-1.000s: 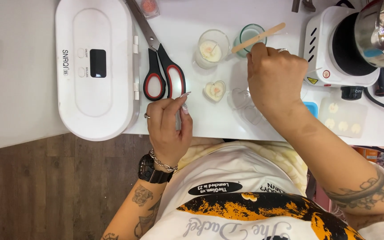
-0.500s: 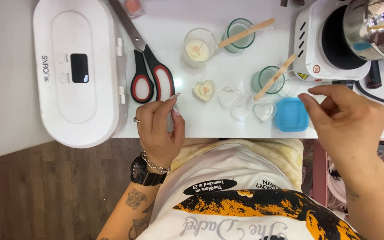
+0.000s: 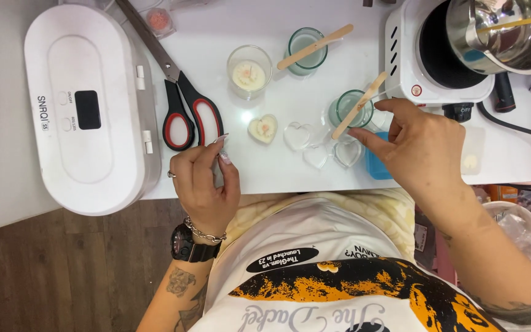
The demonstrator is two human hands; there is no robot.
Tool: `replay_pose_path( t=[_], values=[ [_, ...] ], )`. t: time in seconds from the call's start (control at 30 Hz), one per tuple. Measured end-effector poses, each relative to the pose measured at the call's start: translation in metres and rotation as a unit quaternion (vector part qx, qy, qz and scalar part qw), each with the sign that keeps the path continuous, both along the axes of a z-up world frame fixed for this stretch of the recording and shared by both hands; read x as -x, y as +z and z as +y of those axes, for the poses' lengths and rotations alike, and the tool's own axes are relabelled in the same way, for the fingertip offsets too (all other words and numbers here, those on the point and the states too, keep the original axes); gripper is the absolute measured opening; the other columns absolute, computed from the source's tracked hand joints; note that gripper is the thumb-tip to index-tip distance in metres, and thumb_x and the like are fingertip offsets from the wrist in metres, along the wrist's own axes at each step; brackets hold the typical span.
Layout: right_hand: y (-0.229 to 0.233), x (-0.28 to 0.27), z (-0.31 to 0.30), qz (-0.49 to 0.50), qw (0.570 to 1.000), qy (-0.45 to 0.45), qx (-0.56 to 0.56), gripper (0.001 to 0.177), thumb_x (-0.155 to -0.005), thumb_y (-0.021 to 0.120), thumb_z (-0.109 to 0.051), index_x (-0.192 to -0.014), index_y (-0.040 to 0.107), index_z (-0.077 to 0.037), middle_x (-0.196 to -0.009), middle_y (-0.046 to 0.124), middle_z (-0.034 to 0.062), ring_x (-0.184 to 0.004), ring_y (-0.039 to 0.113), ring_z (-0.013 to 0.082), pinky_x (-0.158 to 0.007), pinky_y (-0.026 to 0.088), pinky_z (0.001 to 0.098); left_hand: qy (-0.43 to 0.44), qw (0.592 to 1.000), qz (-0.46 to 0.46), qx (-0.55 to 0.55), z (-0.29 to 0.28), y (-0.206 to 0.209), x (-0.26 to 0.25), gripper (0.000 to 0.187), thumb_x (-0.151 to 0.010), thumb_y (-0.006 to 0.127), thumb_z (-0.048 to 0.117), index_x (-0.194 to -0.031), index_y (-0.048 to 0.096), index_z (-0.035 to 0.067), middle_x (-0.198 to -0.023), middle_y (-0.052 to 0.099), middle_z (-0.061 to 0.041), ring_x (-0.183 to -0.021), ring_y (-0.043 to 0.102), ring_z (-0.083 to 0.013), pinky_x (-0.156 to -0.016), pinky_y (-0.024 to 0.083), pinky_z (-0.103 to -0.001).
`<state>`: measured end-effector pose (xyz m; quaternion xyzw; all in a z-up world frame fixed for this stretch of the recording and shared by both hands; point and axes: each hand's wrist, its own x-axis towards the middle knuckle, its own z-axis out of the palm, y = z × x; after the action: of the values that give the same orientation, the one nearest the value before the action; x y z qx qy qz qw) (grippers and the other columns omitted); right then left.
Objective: Preparing and pouring wax into heart-shaped molds and jars to create candles.
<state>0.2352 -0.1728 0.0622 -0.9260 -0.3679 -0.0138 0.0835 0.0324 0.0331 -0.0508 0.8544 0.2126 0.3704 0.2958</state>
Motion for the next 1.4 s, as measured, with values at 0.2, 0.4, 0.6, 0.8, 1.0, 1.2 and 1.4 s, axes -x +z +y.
replay_pose_path(
  t=[0.2, 0.4, 0.6, 0.8, 1.0, 1.2, 1.4],
  values=[
    [-0.004, -0.002, 0.002, 0.013, 1.000, -0.003, -0.010, 0.047, -0.084, 0.091, -0.039, -0.112, 0.077, -0.003, -0.061, 0.061, 0.0033, -0.049, 0.058, 0.0191, -0.049, 0.043, 0.0335, 0.002, 1.000, 0.001, -0.016, 0.000, 0.001, -0.001, 0.029, -0.092, 0.068, -0.005, -0.122, 0.067, -0.002, -0.107, 0.059, -0.014, -0.098, 0.056, -0.0290, -0.085, 0.048, -0.041],
    [-0.008, -0.008, 0.007, 0.010, 1.000, -0.011, -0.008, 0.046, -0.085, 0.091, -0.039, -0.110, 0.078, -0.003, -0.062, 0.063, 0.0053, -0.049, 0.059, 0.0205, -0.050, 0.045, 0.0341, 0.000, 1.000, -0.003, -0.014, 0.001, -0.001, -0.001, 0.030, -0.091, 0.068, -0.005, -0.121, 0.067, -0.002, -0.107, 0.060, -0.014, -0.097, 0.057, -0.0289, -0.084, 0.048, -0.041],
    [-0.013, -0.020, 0.013, 0.013, 1.000, -0.009, -0.027, 0.047, -0.084, 0.092, -0.035, -0.115, 0.078, -0.002, -0.066, 0.064, 0.0062, -0.052, 0.059, 0.0213, -0.052, 0.045, 0.0341, 0.003, 1.000, -0.002, -0.016, 0.000, 0.001, -0.002, 0.030, -0.091, 0.068, -0.004, -0.121, 0.067, -0.002, -0.107, 0.060, -0.014, -0.098, 0.057, -0.0295, -0.085, 0.048, -0.041],
    [-0.019, -0.027, 0.025, 0.014, 0.999, -0.014, -0.040, 0.048, -0.083, 0.093, -0.031, -0.115, 0.076, 0.000, -0.065, 0.064, 0.0069, -0.050, 0.059, 0.0210, -0.051, 0.045, 0.0341, 0.003, 1.000, 0.001, -0.015, 0.000, 0.001, -0.001, 0.029, -0.092, 0.068, -0.004, -0.121, 0.067, -0.002, -0.105, 0.059, -0.013, -0.097, 0.056, -0.0285, -0.085, 0.048, -0.040],
    [-0.022, -0.031, 0.034, -0.005, 0.998, -0.001, -0.055, 0.046, -0.085, 0.093, -0.029, -0.115, 0.077, 0.001, -0.066, 0.065, 0.0082, -0.052, 0.060, 0.0209, -0.052, 0.046, 0.0331, 0.002, 1.000, -0.001, -0.014, 0.000, -0.001, -0.001, 0.030, -0.091, 0.068, -0.004, -0.121, 0.067, -0.002, -0.105, 0.059, -0.013, -0.097, 0.056, -0.0277, -0.084, 0.047, -0.039],
    [-0.019, -0.030, 0.038, 0.016, 0.996, -0.017, -0.082, 0.046, -0.085, 0.095, -0.024, -0.117, 0.075, 0.003, -0.065, 0.064, 0.0088, -0.049, 0.057, 0.0192, -0.051, 0.045, 0.0316, -0.001, 1.000, -0.003, -0.011, 0.001, -0.002, 0.000, 0.030, -0.091, 0.069, -0.004, -0.121, 0.067, -0.002, -0.106, 0.059, -0.012, -0.096, 0.055, -0.0270, -0.082, 0.047, -0.039],
    [-0.008, -0.023, 0.035, 0.035, 0.996, -0.014, -0.079, 0.051, -0.087, 0.091, -0.013, -0.129, 0.066, 0.003, -0.058, 0.059, 0.0081, -0.045, 0.052, 0.0196, -0.050, 0.040, 0.0310, -0.002, 1.000, -0.011, -0.011, 0.001, -0.004, 0.000, 0.031, -0.090, 0.070, -0.005, -0.121, 0.066, -0.002, -0.107, 0.059, -0.013, -0.097, 0.056, -0.0279, -0.082, 0.047, -0.040]
  ],
)
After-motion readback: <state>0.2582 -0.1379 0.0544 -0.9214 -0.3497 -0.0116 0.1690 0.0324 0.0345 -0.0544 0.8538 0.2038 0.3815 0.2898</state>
